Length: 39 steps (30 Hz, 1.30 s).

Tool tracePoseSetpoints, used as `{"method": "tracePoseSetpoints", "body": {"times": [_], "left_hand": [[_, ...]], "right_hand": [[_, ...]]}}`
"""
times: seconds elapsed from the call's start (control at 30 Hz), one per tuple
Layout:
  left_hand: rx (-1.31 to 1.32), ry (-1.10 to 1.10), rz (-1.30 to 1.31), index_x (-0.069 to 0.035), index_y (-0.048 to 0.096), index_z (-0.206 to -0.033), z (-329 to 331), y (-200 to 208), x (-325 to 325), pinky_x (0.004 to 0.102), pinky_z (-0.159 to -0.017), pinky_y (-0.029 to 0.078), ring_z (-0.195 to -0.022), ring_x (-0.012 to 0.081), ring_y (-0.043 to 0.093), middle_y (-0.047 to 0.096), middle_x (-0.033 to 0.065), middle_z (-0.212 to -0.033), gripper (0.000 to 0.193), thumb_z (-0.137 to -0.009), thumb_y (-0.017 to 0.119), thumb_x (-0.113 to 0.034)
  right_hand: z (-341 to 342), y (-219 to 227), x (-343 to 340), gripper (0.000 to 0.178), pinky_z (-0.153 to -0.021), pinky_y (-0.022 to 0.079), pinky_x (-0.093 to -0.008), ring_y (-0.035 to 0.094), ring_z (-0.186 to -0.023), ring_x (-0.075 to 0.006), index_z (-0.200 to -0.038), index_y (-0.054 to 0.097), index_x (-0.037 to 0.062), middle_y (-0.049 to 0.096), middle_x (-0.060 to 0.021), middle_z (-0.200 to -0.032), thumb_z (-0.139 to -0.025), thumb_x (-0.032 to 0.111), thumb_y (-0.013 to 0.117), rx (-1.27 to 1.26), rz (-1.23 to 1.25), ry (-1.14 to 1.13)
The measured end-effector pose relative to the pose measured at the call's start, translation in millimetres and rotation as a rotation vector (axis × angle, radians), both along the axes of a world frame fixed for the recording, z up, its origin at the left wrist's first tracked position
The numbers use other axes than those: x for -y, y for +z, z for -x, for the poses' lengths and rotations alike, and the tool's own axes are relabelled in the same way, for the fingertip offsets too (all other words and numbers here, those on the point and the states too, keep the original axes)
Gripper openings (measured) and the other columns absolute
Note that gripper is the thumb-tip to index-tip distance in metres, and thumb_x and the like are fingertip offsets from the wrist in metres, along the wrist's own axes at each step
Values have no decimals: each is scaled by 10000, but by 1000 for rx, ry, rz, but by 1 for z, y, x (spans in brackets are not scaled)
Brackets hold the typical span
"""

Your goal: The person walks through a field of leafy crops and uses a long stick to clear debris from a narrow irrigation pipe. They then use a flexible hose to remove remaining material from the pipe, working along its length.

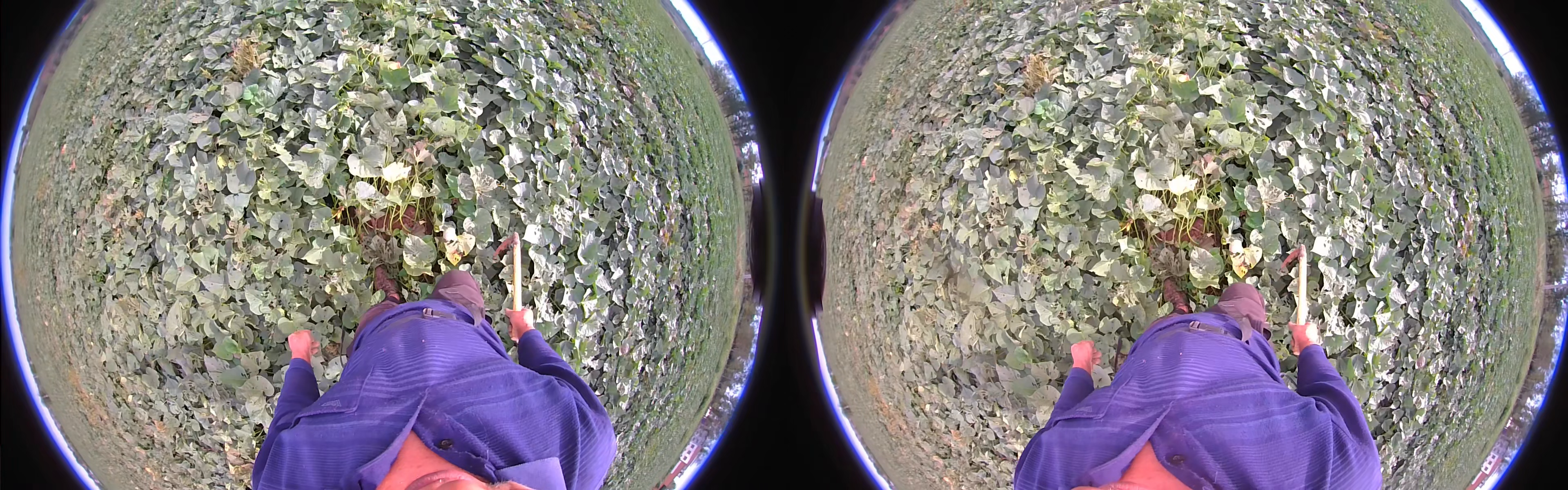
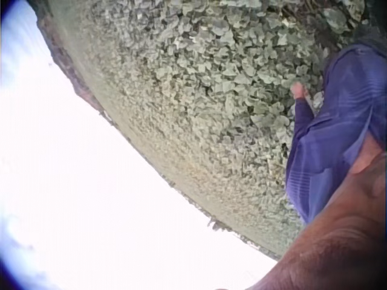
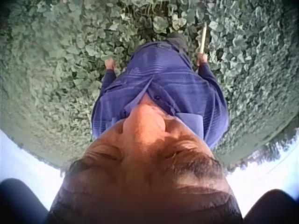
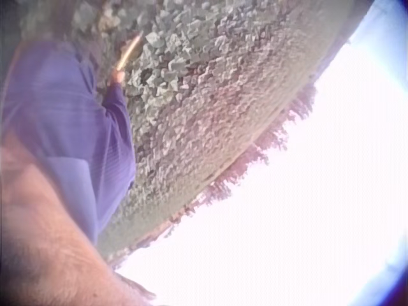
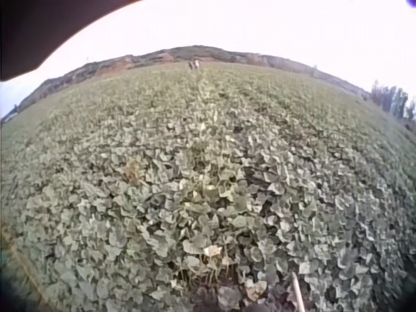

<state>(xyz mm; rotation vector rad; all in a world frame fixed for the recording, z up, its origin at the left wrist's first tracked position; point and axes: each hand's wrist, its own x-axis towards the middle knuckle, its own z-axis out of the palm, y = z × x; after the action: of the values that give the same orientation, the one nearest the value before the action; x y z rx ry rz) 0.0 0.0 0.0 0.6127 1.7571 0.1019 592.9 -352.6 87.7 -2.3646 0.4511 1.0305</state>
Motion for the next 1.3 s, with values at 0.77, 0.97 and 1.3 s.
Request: {"method": "tracePoseSetpoints", "body": {"times": [0.77, 0.97, 1.3], "left_hand": [[-643, -1267, -454, -60, 653, -700, -172, 30, -171, 463, -478, 489, -546, 311, 639, 639, 132, -658, 197, -797, 608, -226], [-30, 311, -139, -38, 608, -751, -314, 112, -366, 389, -344, 375, -434, 237, 539, 501, 88, -598, 140, -825, 492, -63], [12, -32, -272, -49, 505, -711, -421, 121, -506, 342, -357, 283, -404, 181, 436, 423, 50, -573, 103, -801, 492, 0]], "right_hand": [[-249, -57, -486, 247, -344, 364, -337, 488, -401, -168, -845, 624, -5, 530, -38, -574, -814, 200, 761, -171, -111, 341], [-330, -50, -569, 247, -369, 381, -368, 514, -426, -176, -807, 621, -14, 532, -49, -560, -805, 174, 781, -173, -63, 272], [-402, -15, -637, 226, -336, 329, -345, 439, -371, -155, -785, 544, 45, 470, -14, -534, -851, 159, 728, -174, -251, 103]]}}
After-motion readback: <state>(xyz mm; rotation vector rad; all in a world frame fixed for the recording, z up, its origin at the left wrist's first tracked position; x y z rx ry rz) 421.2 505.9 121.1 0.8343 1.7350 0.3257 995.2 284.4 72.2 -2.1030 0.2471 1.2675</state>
